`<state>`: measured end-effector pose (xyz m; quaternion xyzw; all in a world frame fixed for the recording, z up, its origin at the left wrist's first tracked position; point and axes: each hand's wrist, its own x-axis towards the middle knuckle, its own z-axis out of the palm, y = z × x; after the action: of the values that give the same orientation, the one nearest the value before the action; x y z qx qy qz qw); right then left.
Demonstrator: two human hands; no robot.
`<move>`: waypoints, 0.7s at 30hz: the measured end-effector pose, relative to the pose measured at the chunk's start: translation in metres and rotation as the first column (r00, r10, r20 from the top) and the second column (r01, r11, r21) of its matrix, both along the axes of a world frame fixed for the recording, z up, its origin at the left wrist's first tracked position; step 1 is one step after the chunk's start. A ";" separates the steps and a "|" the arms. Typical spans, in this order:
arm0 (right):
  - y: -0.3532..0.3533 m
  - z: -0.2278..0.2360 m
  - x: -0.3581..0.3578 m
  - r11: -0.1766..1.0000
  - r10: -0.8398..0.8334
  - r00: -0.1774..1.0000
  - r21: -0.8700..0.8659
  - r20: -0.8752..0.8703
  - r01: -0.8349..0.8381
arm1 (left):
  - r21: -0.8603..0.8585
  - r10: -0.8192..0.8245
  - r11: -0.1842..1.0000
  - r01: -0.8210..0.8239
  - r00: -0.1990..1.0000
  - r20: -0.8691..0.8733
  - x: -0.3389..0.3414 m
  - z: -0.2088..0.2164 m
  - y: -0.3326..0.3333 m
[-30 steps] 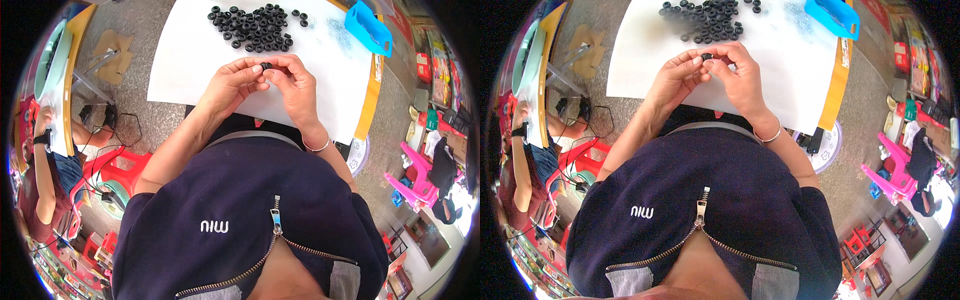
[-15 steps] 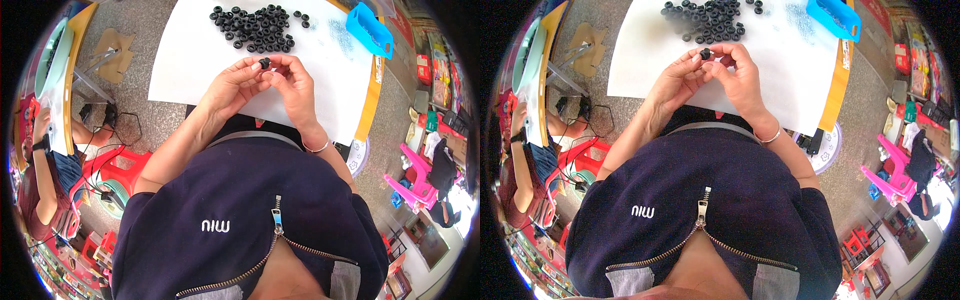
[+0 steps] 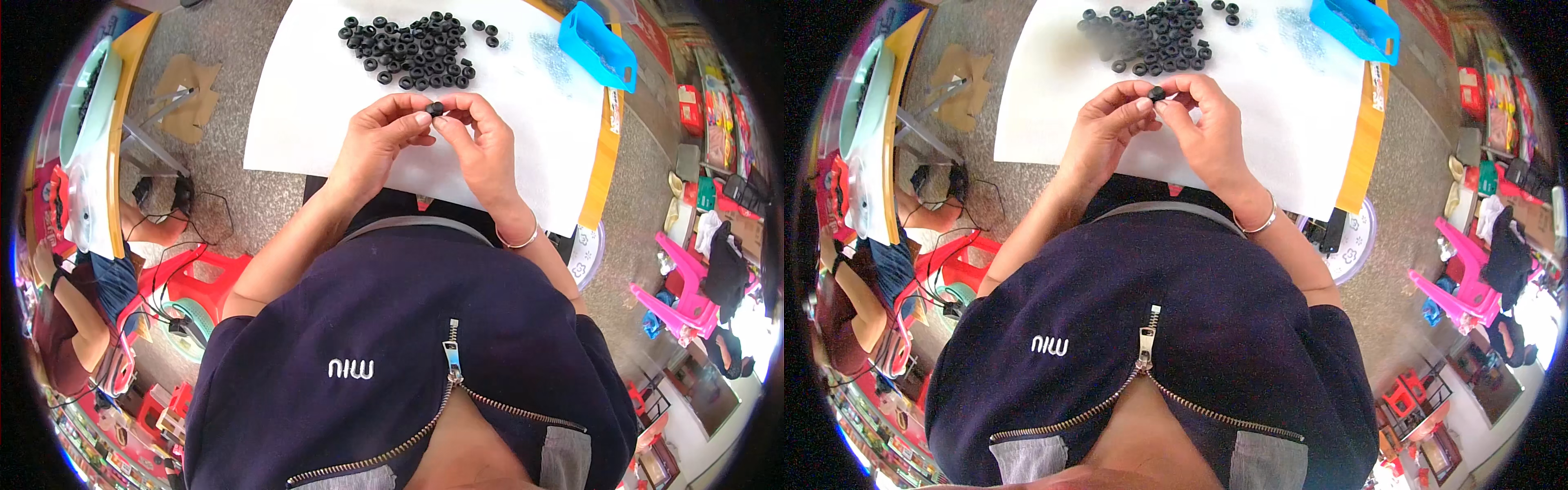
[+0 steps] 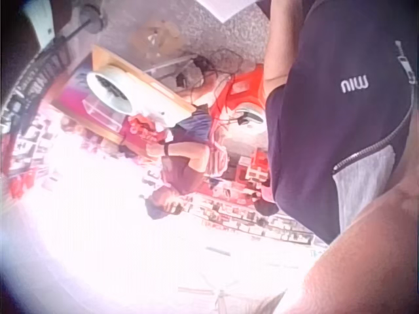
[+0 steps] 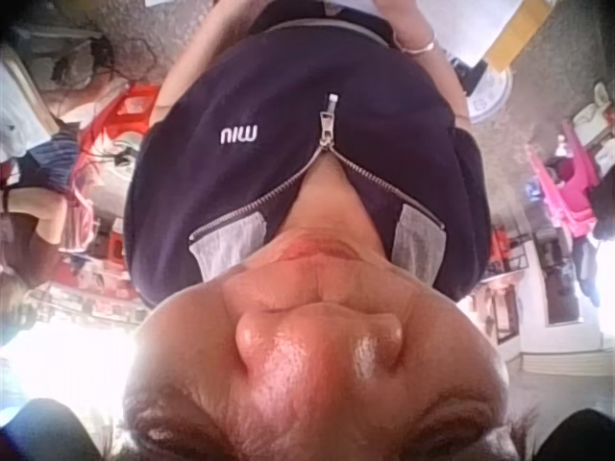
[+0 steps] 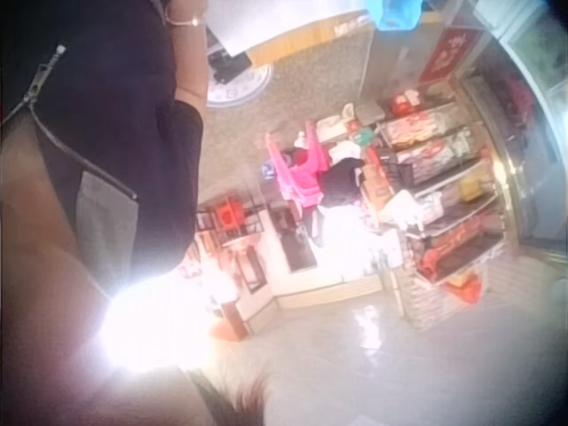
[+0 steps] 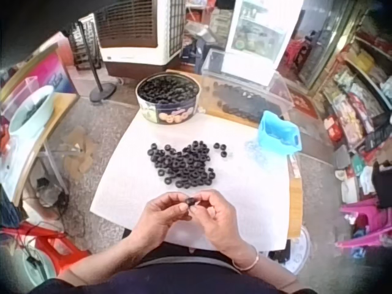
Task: The recorder is assembling small black rubber rings into plastic fittings on a white workspace.
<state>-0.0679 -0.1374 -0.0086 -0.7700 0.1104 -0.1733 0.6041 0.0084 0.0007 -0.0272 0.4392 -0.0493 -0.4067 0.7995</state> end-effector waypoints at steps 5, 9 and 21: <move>0.003 -0.003 0.000 0.985 -0.010 1.000 0.174 0.024 0.006 | -0.130 -0.004 0.991 -0.009 0.996 -0.095 -0.003 -0.001 -0.002; 0.005 0.000 -0.001 0.948 0.003 0.999 0.318 0.042 -0.016 | -0.100 -0.032 0.995 0.024 0.996 -0.083 -0.002 0.003 -0.001; -0.063 0.015 -0.038 0.911 -0.086 0.996 0.408 0.023 0.070 | 0.190 0.106 0.969 -0.158 0.961 0.255 0.009 0.025 0.004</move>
<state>-0.1057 -0.2007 0.0059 -0.6190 0.1624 -0.1861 0.7456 0.0175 0.0044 -0.0023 0.5694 -0.0744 -0.2982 0.7625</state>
